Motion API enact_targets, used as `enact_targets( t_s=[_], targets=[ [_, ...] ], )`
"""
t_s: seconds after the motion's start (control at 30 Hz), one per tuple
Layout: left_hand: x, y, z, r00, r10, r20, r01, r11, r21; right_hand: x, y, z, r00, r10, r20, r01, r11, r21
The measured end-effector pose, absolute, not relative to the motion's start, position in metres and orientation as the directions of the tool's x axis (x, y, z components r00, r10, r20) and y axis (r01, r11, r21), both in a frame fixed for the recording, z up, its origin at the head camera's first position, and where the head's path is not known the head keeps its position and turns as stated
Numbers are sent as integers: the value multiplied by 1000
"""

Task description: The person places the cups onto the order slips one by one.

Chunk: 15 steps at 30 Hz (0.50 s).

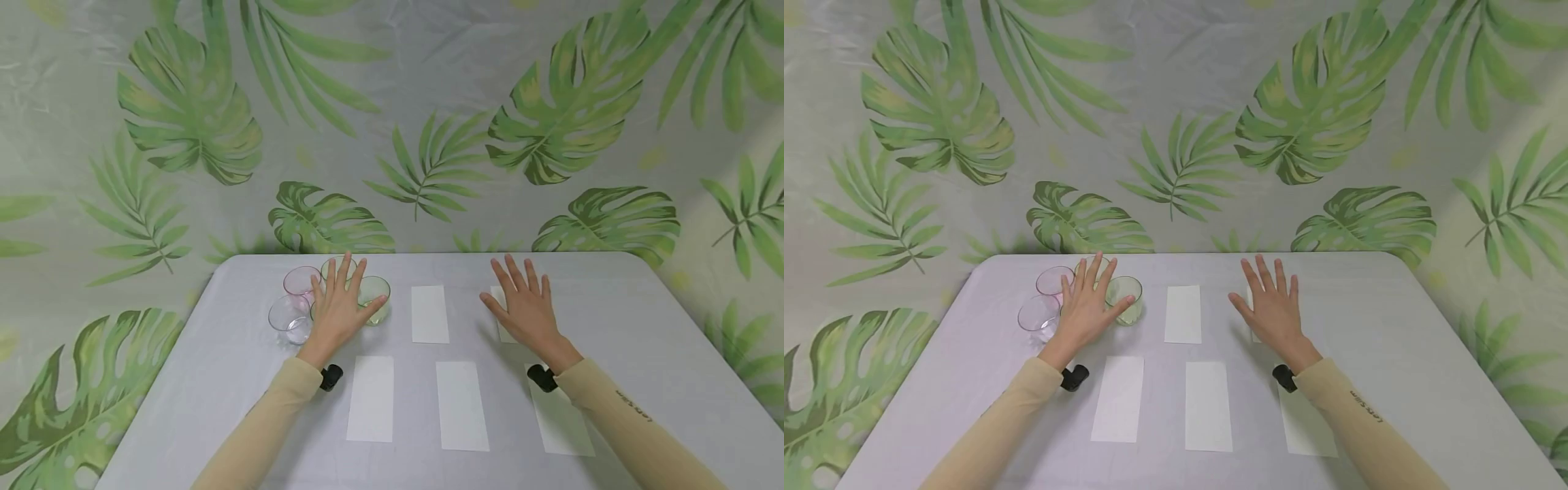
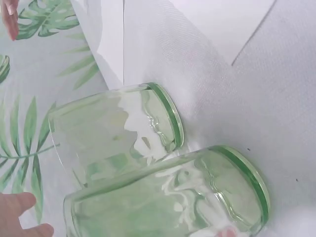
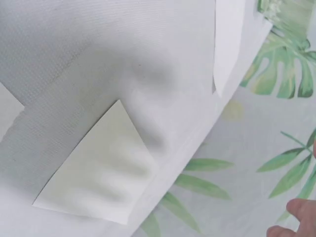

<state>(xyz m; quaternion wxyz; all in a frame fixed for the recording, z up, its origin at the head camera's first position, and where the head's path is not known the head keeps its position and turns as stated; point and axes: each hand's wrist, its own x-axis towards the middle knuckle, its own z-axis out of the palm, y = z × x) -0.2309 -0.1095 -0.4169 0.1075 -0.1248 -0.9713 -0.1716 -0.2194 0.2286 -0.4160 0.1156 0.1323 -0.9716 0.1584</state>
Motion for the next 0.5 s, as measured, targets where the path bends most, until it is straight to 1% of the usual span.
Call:
enact_targets(
  t_s=[0.13,0.27,0.37,0.5],
  targets=[
    [-231,-112,-416,-929,242,279,325,893,311,-221,227,-414,-923,-263,282,-346,888,-303],
    [-234,-116,-415,-906,308,290,397,856,330,-224,225,-413,-898,-321,300,-412,852,-322],
    [-237,-120,-415,-886,361,291,454,800,391,-227,223,-414,-877,-372,305,-467,811,-352],
    [-240,-127,-416,-870,407,278,492,710,504,-231,220,-414,-847,-443,293,-531,722,-443]
  ],
)
